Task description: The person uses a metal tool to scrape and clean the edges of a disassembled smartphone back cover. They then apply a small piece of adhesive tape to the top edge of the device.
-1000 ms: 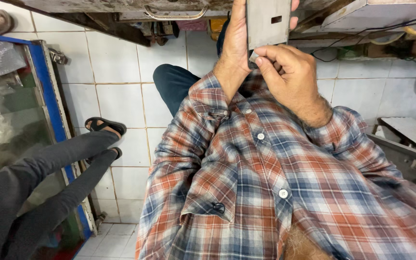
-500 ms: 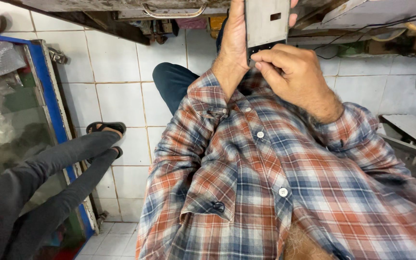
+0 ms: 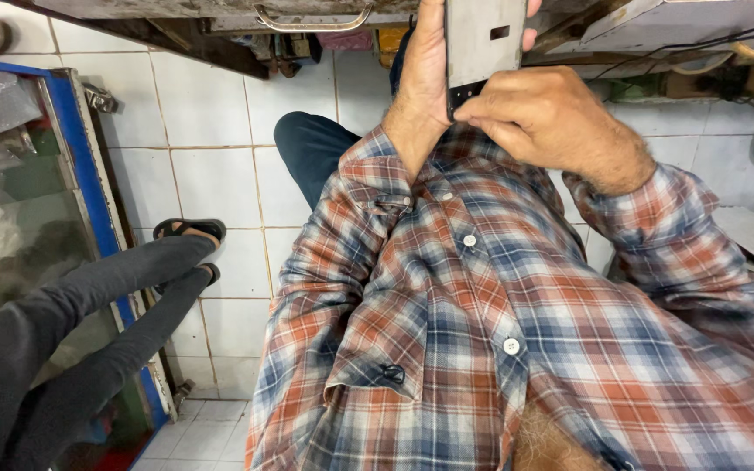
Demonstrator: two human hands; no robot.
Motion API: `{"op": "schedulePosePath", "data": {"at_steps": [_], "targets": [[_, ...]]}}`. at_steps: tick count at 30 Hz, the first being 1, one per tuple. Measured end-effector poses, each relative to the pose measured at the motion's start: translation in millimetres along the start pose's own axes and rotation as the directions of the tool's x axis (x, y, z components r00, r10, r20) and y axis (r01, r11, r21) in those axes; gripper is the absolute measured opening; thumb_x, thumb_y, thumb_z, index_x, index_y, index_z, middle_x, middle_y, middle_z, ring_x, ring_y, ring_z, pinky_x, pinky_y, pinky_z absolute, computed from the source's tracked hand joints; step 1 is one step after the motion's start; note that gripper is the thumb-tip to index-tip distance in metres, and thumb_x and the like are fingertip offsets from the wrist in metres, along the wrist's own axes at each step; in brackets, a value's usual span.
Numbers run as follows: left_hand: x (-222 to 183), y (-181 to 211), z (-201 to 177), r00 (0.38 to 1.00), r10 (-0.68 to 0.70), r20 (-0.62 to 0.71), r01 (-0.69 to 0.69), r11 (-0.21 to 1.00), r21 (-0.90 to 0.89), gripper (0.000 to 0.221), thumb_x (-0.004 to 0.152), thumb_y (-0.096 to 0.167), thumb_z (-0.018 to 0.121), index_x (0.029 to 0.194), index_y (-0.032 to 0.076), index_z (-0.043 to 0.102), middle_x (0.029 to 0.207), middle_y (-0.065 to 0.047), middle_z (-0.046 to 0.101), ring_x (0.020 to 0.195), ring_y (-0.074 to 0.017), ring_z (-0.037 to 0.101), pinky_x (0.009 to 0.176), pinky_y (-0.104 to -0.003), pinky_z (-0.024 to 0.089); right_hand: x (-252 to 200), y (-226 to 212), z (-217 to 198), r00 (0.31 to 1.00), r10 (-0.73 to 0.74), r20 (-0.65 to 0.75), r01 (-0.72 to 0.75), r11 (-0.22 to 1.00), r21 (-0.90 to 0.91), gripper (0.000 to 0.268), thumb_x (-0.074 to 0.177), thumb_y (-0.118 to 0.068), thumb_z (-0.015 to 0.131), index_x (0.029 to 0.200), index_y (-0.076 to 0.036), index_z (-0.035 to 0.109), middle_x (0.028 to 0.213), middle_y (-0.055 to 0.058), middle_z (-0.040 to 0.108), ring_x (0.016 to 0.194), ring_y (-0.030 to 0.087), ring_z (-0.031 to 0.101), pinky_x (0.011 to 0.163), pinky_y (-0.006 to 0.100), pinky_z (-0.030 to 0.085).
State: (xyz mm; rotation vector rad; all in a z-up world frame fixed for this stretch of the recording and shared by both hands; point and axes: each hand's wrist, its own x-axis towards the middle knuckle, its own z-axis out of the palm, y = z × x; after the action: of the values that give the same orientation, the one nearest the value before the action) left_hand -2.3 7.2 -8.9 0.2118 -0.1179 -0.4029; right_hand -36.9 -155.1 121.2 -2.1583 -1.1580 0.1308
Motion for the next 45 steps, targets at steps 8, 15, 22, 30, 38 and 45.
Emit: {"op": "schedulePosePath", "data": {"at_steps": [8,15,22,30,38,45], "targets": [[3.3,5.7,8.6,0.999,-0.049,0.012,0.049,0.997,-0.062,0.078,0.106,0.067,0.044,0.141,-0.002,0.055,0.132,-0.026,0.066,0.114,-0.0333,0.071,0.096,-0.043,0.064,-16.3,8.4,-4.9,0.99,0.054,-0.132,-0.032,0.986,0.162,0.01,0.109,-0.007,0.071,0.117,-0.001,0.072,0.102,0.011,0.072,0.084,0.02,0.072,0.073,0.032,0.059],[-15.0,17.0,41.7,0.999,0.028,-0.03,-0.03,0.999,-0.037,0.086,0.104,0.073,0.039,0.139,-0.003,0.056,0.128,-0.027,0.069,0.109,-0.0347,0.074,0.092,-0.046,0.064,-55.2,4.6,32.2,0.772,0.475,-0.423,-0.045,0.704,0.708,0.017,0.113,0.006,0.053,0.112,0.004,0.069,0.109,0.012,0.067,0.078,0.015,0.071,0.07,0.026,0.061],[-29.3,21.7,70.2,0.952,0.303,-0.046,-0.292,0.942,0.165,0.087,0.111,0.076,0.034,0.134,-0.005,0.057,0.118,-0.023,0.071,0.108,-0.0321,0.073,0.088,-0.04,0.063,-43.2,-10.0,60.8,0.827,0.557,-0.081,-0.204,0.431,0.879,0.013,0.099,0.003,0.073,0.108,0.01,0.067,0.099,0.011,0.068,0.082,0.015,0.071,0.073,0.029,0.063],[-60.0,21.9,88.0,0.829,0.551,-0.089,-0.473,0.778,0.414,0.08,0.111,0.068,0.031,0.149,-0.001,0.046,0.136,-0.023,0.056,0.127,-0.0326,0.053,0.107,-0.045,0.05,-11.0,-8.3,57.5,0.855,0.516,-0.051,-0.076,0.22,0.972,0.014,0.105,-0.007,0.069,0.106,0.007,0.067,0.092,0.009,0.072,0.078,0.015,0.072,0.07,0.03,0.063],[-108.1,85.3,134.5,0.954,0.282,0.102,-0.265,0.632,0.728,0.105,0.09,0.088,0.025,0.162,0.012,0.031,0.165,-0.014,0.038,0.152,-0.0263,0.037,0.125,-0.044,0.042,14.8,6.0,-21.0,0.917,0.079,-0.392,-0.048,0.995,0.089,0.012,0.114,-0.005,0.066,0.108,0.005,0.066,0.106,0.013,0.066,0.086,0.023,0.069,0.074,0.033,0.057],[-79.5,57.9,79.5,0.949,-0.308,-0.065,0.314,0.916,0.249,0.087,0.104,0.068,0.045,0.156,-0.001,0.039,0.148,-0.024,0.056,0.135,-0.0359,0.058,0.11,-0.053,0.052,44.9,5.1,-84.4,0.96,-0.273,-0.067,0.227,0.895,-0.384,0.011,0.093,-0.01,0.074,0.096,0.0,0.069,0.09,0.011,0.061,0.086,0.03,0.064,0.077,0.041,0.054]]}}
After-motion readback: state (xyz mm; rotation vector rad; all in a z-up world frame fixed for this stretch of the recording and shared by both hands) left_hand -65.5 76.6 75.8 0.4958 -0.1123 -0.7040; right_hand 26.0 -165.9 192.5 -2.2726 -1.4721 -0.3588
